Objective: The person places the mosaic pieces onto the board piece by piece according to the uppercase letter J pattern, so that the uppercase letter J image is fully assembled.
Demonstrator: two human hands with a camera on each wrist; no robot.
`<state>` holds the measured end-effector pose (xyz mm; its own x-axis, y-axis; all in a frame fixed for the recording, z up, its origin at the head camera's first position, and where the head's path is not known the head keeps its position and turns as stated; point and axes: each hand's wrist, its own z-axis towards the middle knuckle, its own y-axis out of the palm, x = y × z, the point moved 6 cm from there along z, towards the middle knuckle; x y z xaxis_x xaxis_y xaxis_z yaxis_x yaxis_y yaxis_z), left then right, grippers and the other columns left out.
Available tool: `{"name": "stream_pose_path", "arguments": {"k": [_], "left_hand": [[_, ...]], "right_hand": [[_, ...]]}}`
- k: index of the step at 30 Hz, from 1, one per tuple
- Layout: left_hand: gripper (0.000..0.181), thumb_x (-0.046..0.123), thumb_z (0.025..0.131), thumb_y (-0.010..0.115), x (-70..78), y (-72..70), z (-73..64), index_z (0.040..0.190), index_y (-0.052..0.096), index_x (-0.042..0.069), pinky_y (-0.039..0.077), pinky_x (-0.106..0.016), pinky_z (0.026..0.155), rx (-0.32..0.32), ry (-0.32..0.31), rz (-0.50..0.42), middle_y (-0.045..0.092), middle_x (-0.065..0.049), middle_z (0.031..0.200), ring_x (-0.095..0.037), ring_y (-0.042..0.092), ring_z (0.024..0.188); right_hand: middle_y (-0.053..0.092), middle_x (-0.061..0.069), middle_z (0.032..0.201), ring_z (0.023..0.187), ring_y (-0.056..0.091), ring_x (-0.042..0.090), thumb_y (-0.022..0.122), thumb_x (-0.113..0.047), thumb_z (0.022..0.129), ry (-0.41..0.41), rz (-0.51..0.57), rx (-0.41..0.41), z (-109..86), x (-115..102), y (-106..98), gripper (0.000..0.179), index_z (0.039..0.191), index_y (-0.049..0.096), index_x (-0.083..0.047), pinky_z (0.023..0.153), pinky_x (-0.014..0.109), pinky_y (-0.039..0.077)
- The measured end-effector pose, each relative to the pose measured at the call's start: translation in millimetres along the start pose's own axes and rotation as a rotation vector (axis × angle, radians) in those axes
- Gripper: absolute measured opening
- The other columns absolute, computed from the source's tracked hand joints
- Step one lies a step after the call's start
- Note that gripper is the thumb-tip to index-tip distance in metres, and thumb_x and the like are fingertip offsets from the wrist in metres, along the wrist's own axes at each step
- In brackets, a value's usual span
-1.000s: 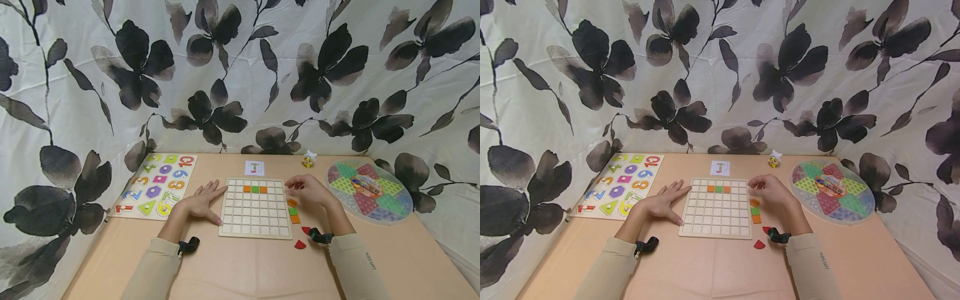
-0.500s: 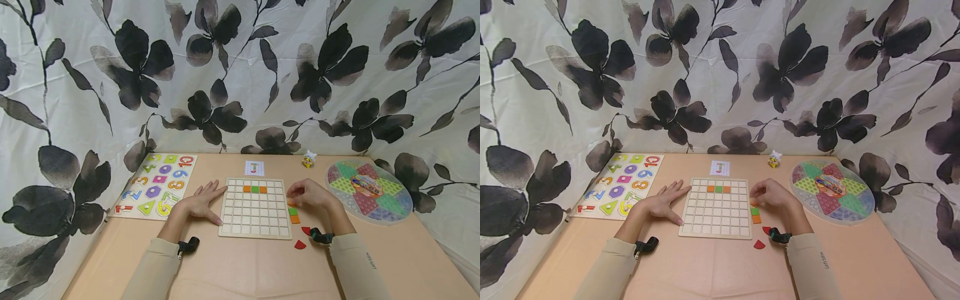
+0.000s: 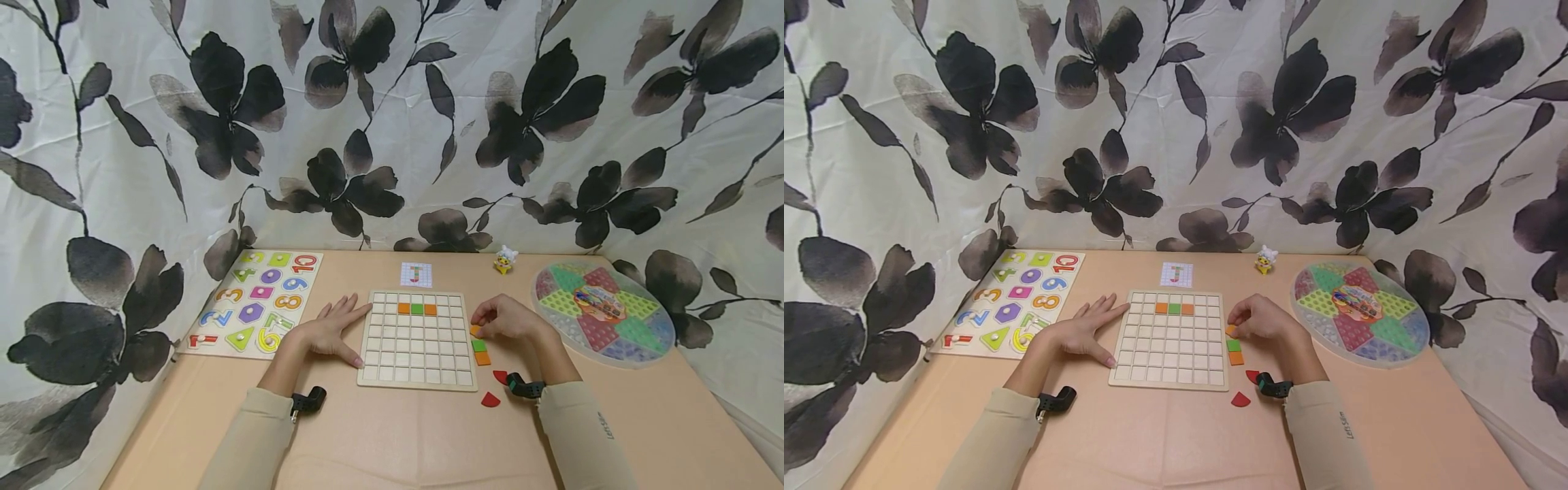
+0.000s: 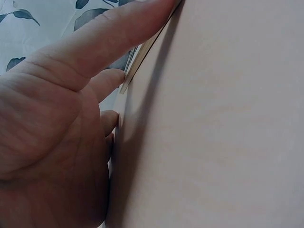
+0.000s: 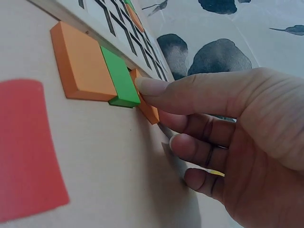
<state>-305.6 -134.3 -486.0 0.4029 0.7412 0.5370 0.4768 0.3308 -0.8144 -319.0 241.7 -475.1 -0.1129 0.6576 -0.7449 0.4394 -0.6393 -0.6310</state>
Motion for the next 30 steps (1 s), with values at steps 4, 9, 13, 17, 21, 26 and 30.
{"name": "stream_pose_path", "arguments": {"k": [4, 9, 13, 17, 21, 26, 30], "left_hand": [[0.126, 0.06, 0.068, 0.091, 0.4, 0.0, 0.0, 0.168, 0.022, 0.026, -0.006, -0.059, 0.13, 0.001, 0.001, -0.002, -0.003, -0.016, 0.176, -0.037, -0.008, 0.163], [0.126, 0.06, 0.067, 0.091, 0.4, 0.2, 0.2, 0.168, 0.022, 0.026, -0.006, -0.059, 0.13, 0.001, 0.002, -0.004, -0.003, -0.016, 0.176, -0.037, -0.008, 0.163], [0.126, 0.06, 0.068, 0.091, 0.1, 0.3, 0.4, 0.168, 0.022, 0.026, -0.006, -0.059, 0.13, 0.0, 0.002, -0.006, -0.003, -0.016, 0.176, -0.037, -0.008, 0.163], [0.126, 0.06, 0.068, 0.091, 0.1, -0.1, 0.3, 0.168, 0.022, 0.026, -0.006, -0.059, 0.13, 0.0, 0.001, -0.003, -0.003, -0.016, 0.176, -0.036, -0.008, 0.163], [0.125, 0.059, 0.068, 0.091, 0.2, -0.5, 0.1, 0.168, 0.022, 0.026, -0.006, -0.059, 0.13, -0.001, 0.0, -0.002, -0.003, -0.016, 0.176, -0.036, -0.008, 0.163], [0.126, 0.059, 0.068, 0.091, 0.3, -0.6, 0.0, 0.168, 0.022, 0.026, -0.006, -0.059, 0.13, -0.004, -0.001, -0.004, -0.003, -0.016, 0.176, -0.036, -0.009, 0.163], [0.126, 0.059, 0.068, 0.091, -0.3, -0.5, 0.4, 0.168, 0.022, 0.026, -0.006, -0.058, 0.13, -0.004, -0.002, -0.008, -0.004, -0.015, 0.176, -0.036, -0.009, 0.163]], "right_hand": [[0.068, 0.009, 0.094, 0.089, 0.057, 0.024, 0.083, -0.007, 0.087, 0.003, 0.004, 0.003, -0.2, -0.4, -0.2, 0.018, 0.104, 0.076, -0.006, 0.072, 0.025, 0.05], [0.067, 0.008, 0.092, 0.088, 0.056, 0.025, 0.083, -0.006, 0.086, 0.006, 0.012, 0.004, 0.1, 0.1, -0.7, 0.018, 0.103, 0.076, -0.006, 0.071, 0.025, 0.05], [0.068, 0.008, 0.092, 0.088, 0.056, 0.024, 0.084, -0.006, 0.086, 0.004, 0.012, 0.005, 0.6, -0.2, -0.1, 0.019, 0.103, 0.076, -0.006, 0.07, 0.025, 0.05], [0.067, 0.007, 0.093, 0.088, 0.057, 0.024, 0.084, -0.006, 0.086, 0.007, 0.003, 0.002, 1.3, -0.6, 0.4, 0.019, 0.103, 0.075, -0.006, 0.071, 0.025, 0.05], [0.067, 0.007, 0.093, 0.089, 0.057, 0.024, 0.083, -0.006, 0.086, 0.013, 0.002, -0.004, 1.9, -0.3, 0.7, 0.019, 0.103, 0.075, -0.006, 0.073, 0.026, 0.051], [0.067, 0.008, 0.092, 0.089, 0.057, 0.024, 0.083, -0.006, 0.086, 0.01, 0.004, -0.014, 2.9, 0.3, 1.0, 0.019, 0.103, 0.074, -0.006, 0.074, 0.026, 0.05], [0.066, 0.008, 0.092, 0.089, 0.057, 0.024, 0.083, -0.006, 0.087, 0.001, 0.003, -0.018, 2.8, -0.3, 0.7, 0.019, 0.103, 0.073, -0.006, 0.074, 0.027, 0.05]]}}
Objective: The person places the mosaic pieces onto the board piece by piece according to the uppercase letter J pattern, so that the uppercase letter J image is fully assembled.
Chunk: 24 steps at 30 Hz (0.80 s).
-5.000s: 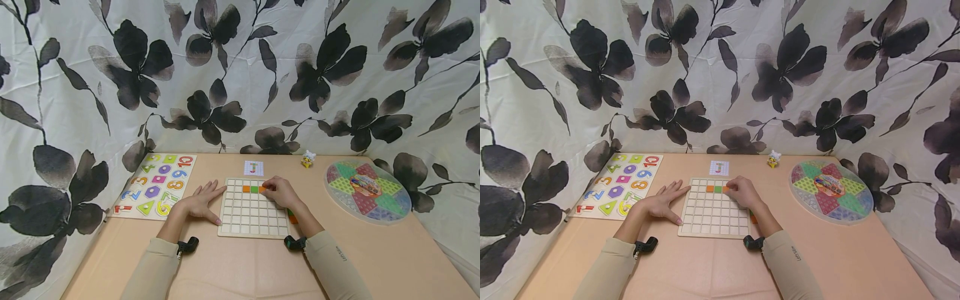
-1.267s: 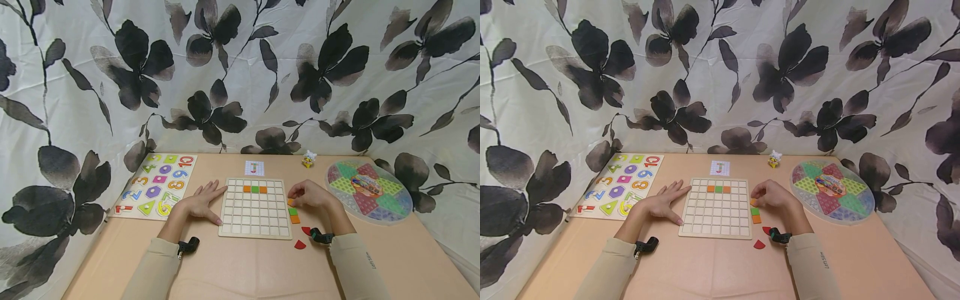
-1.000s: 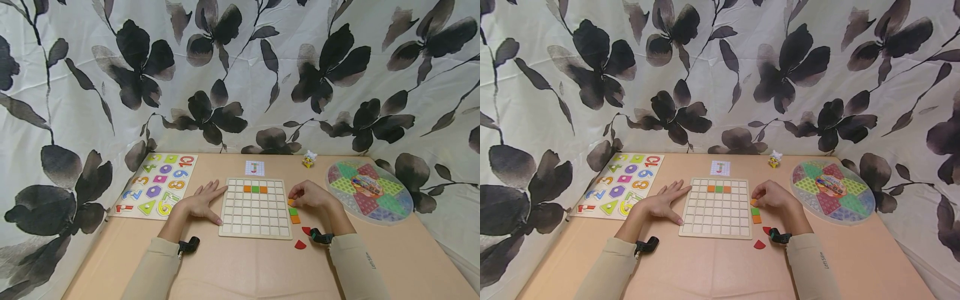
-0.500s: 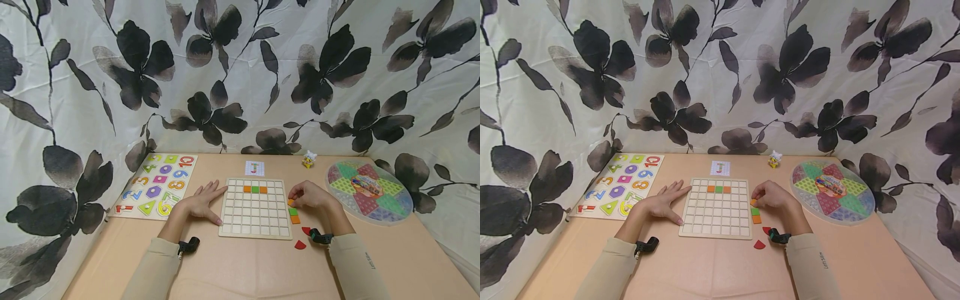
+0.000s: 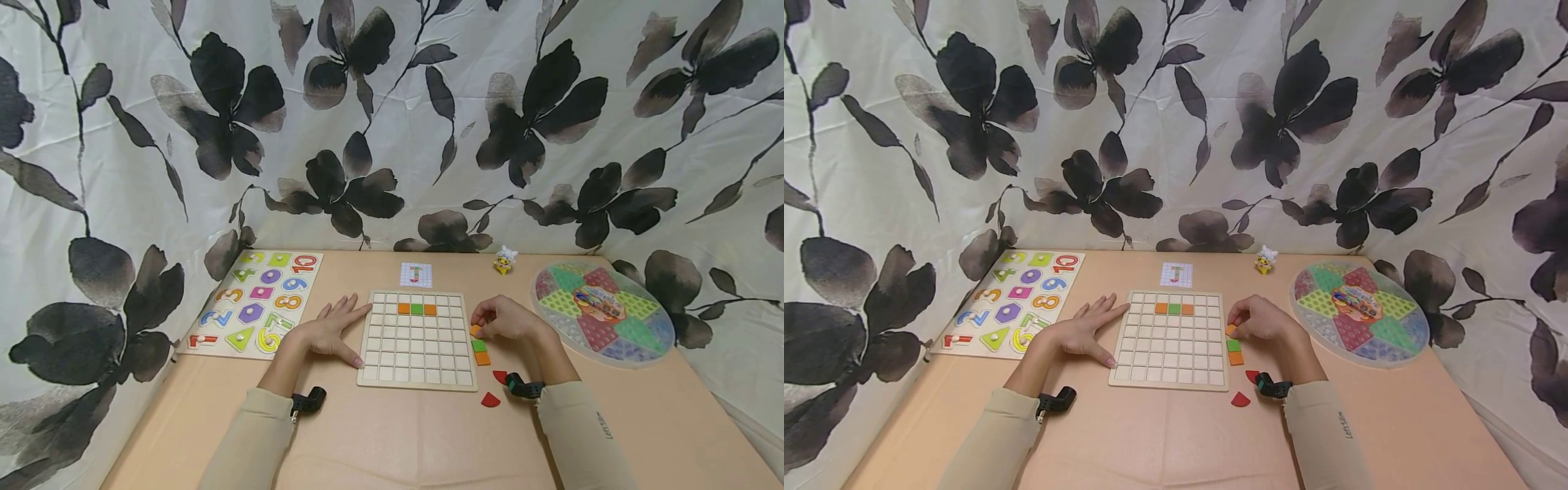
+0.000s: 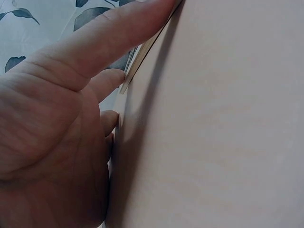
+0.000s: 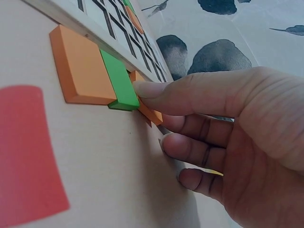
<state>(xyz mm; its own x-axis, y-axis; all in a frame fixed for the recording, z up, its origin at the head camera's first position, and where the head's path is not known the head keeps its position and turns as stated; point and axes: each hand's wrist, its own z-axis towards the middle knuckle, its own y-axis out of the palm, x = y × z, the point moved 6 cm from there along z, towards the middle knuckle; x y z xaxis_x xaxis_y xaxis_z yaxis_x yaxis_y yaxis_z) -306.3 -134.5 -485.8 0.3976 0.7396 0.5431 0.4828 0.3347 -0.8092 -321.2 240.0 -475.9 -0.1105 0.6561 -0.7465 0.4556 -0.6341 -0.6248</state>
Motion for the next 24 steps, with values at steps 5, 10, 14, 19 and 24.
{"name": "stream_pose_path", "arguments": {"k": [5, 10, 14, 19, 24], "left_hand": [[0.126, 0.06, 0.068, 0.091, -0.8, 0.1, 1.1, 0.168, 0.022, 0.027, -0.006, -0.059, 0.13, 0.001, 0.0, 0.004, -0.003, -0.015, 0.176, -0.036, -0.009, 0.163], [0.126, 0.061, 0.067, 0.091, -1.4, 0.2, 1.6, 0.168, 0.022, 0.027, -0.006, -0.059, 0.13, 0.005, 0.001, 0.011, -0.003, -0.015, 0.176, -0.036, -0.008, 0.163], [0.126, 0.061, 0.067, 0.091, -1.8, 0.3, 1.8, 0.168, 0.022, 0.027, -0.006, -0.059, 0.13, 0.006, 0.001, 0.012, -0.002, -0.015, 0.176, -0.036, -0.008, 0.163], [0.126, 0.061, 0.067, 0.091, -2.0, 0.5, 2.0, 0.168, 0.022, 0.027, -0.006, -0.059, 0.13, 0.008, 0.003, 0.011, -0.002, -0.016, 0.176, -0.036, -0.008, 0.163], [0.126, 0.061, 0.067, 0.091, -2.0, 0.4, 2.4, 0.168, 0.023, 0.026, -0.006, -0.059, 0.13, 0.006, 0.008, 0.006, -0.003, -0.016, 0.176, -0.036, -0.008, 0.163]], "right_hand": [[0.066, 0.008, 0.091, 0.088, 0.057, 0.025, 0.083, -0.005, 0.086, -0.012, -0.002, 0.001, -1.0, -0.8, -0.3, 0.019, 0.102, 0.072, -0.006, 0.074, 0.027, 0.05], [0.066, 0.008, 0.091, 0.087, 0.057, 0.024, 0.083, -0.006, 0.087, -0.018, 0.001, 0.002, -0.7, -1.1, -0.7, 0.019, 0.102, 0.072, -0.005, 0.074, 0.027, 0.05], [0.066, 0.009, 0.092, 0.088, 0.057, 0.025, 0.083, -0.006, 0.087, -0.02, 0.017, 0.001, -0.9, -1.2, -1.4, 0.019, 0.101, 0.07, -0.005, 0.075, 0.028, 0.05], [0.065, 0.01, 0.091, 0.086, 0.057, 0.025, 0.081, -0.006, 0.089, -0.037, 0.046, -0.003, -1.9, -1.9, -1.8, 0.018, 0.102, 0.069, -0.003, 0.074, 0.027, 0.049], [0.064, 0.012, 0.088, 0.08, 0.056, 0.023, 0.076, -0.004, 0.093, -0.066, 0.08, 0.005, -2.3, -2.6, -2.6, 0.013, 0.102, 0.068, 0.0, 0.066, 0.024, 0.048]]}}
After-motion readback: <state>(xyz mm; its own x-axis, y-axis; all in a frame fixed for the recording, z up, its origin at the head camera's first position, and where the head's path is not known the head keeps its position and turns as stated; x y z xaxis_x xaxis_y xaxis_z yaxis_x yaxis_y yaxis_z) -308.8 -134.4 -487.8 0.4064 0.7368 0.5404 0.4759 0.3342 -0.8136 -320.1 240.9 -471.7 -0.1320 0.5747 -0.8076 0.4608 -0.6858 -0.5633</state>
